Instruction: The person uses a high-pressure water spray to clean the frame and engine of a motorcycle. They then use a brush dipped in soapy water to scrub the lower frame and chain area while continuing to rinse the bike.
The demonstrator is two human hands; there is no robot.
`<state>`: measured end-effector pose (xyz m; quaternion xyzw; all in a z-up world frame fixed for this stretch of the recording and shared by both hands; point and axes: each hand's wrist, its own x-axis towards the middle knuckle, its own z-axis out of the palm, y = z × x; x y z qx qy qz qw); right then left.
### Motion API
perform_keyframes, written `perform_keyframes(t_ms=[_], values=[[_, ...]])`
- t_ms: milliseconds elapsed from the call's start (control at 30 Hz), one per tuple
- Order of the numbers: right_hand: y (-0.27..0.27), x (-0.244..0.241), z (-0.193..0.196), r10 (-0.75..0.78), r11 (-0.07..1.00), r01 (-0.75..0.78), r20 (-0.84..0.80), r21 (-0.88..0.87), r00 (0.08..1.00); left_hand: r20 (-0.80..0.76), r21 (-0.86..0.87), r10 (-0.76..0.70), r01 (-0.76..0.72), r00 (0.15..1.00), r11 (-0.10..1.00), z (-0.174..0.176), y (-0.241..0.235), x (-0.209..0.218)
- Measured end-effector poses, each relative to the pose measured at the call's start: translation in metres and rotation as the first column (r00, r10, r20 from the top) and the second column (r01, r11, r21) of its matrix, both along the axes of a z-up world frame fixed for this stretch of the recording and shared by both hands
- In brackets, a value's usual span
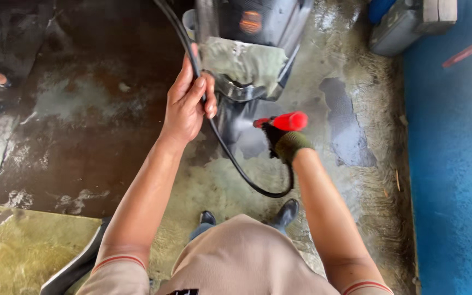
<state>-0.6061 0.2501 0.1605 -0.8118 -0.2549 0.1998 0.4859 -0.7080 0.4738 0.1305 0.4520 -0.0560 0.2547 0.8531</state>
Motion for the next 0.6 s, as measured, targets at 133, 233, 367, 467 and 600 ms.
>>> perform_keyframes(t_ms=[133, 233, 367, 467, 600], values=[[0.085, -0.046, 0.003, 0.037, 0.998, -0.043, 0.114, 0.053, 0.993, -0.064, -0.059, 0.122, -0.126, 0.99, 0.99, -0.019, 0.071, -0.059], [0.125, -0.066, 0.0, 0.045, 0.996, -0.056, 0.161, 0.069, 0.986, -0.179, -0.156, 0.202, -0.23, 0.963, 0.961, -0.045, 0.113, -0.095], [0.167, -0.079, -0.007, 0.045, 0.995, -0.061, 0.186, 0.08, 0.981, -0.255, -0.199, 0.246, -0.3, 0.935, 0.933, -0.07, 0.152, -0.115], [0.194, -0.078, -0.012, 0.024, 0.996, -0.041, 0.195, 0.083, 0.981, -0.36, -0.172, 0.196, -0.271, 0.912, 0.947, -0.072, 0.178, -0.111], [0.229, -0.059, -0.009, 0.016, 0.998, -0.026, 0.201, 0.05, 0.979, -0.317, 0.037, 0.225, -0.225, 0.921, 0.974, -0.056, 0.206, -0.086]])
